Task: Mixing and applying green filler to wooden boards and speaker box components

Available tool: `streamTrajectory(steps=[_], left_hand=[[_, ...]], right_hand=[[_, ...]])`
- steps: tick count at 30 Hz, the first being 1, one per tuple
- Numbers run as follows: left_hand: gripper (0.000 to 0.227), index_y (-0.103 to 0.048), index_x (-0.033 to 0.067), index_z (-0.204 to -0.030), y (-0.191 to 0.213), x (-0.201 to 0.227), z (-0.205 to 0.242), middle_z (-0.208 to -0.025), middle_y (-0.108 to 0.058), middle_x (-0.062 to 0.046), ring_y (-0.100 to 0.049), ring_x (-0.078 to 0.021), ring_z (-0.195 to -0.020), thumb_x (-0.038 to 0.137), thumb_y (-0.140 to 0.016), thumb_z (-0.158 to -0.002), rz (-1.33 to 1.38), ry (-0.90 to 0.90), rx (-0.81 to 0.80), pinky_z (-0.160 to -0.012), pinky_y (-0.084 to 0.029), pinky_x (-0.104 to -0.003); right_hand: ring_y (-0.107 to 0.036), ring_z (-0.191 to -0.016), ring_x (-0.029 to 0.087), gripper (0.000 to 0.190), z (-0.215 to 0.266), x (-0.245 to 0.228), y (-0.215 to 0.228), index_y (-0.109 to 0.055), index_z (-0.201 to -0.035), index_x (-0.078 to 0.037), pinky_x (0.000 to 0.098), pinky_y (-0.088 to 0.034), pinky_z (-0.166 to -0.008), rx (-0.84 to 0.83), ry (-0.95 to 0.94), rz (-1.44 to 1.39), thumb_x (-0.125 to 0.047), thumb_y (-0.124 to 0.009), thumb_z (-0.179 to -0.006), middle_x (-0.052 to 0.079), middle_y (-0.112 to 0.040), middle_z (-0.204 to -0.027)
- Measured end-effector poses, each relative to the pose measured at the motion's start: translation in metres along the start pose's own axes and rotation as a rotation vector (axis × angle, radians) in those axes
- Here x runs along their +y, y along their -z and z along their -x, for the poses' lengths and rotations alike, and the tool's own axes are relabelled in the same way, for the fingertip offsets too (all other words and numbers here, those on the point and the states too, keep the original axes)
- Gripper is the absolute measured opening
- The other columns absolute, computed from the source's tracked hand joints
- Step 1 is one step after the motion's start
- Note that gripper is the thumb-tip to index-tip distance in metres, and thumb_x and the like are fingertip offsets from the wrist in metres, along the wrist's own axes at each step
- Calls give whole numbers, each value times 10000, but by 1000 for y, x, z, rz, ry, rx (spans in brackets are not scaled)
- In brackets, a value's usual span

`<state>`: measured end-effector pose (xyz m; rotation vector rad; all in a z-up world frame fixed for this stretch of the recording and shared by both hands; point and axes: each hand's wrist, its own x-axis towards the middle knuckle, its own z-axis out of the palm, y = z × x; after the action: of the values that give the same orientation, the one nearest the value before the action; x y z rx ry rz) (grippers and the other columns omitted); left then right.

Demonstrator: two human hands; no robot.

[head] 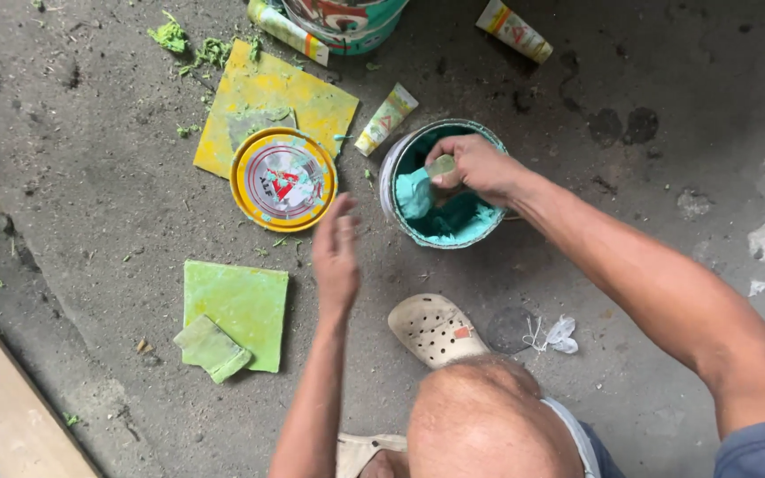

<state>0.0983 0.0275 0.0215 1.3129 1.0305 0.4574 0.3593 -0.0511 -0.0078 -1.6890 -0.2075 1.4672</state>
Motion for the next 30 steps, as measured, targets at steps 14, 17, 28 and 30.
streamTrajectory(steps=[14, 17, 28, 30], left_hand=[[1252, -135, -54, -1572, 235, -69, 99, -1493, -268, -335, -410, -522, -1296, 767, -596, -746, -1334, 377, 115, -1029, -414, -644], [1313, -118, -66, -1554, 233, -90, 108, -1459, -295, -350, -458, -525, -1259, 775, -641, -693, -1241, 397, 162, -1000, -445, -628], [1179, -200, 23, -1598, 296, -128, 178, -1337, -515, -352, -586, -554, -1147, 147, -919, -671, -437, 116, 700, -949, -513, -612], [1146, -179, 78, -1614, 308, -126, 199, -1366, -522, -295, -636, -452, -1157, 203, -923, -751, -264, 89, 842, -913, -561, -485]], right_hand=[[-661, -739, 111, 214, 114, -92, 64, -634, -1070, 7, 173, -584, -733, 84, 170, -139, 79, -665, -871, 67, -655, -938], [-695, -736, 132, 228, 126, -82, 44, -636, -1067, 13, 170, -590, -704, 68, 215, -261, 75, -695, -855, 83, -683, -950], [-705, -718, 168, 313, 126, -15, -244, -659, -1057, -23, 255, -585, -689, -368, 19, -299, 111, -737, -784, 106, -713, -849], [-716, -776, 177, 348, 109, 9, -282, -615, -1094, 39, 289, -611, -815, -423, 193, -306, 148, -767, -800, 132, -706, -881]])
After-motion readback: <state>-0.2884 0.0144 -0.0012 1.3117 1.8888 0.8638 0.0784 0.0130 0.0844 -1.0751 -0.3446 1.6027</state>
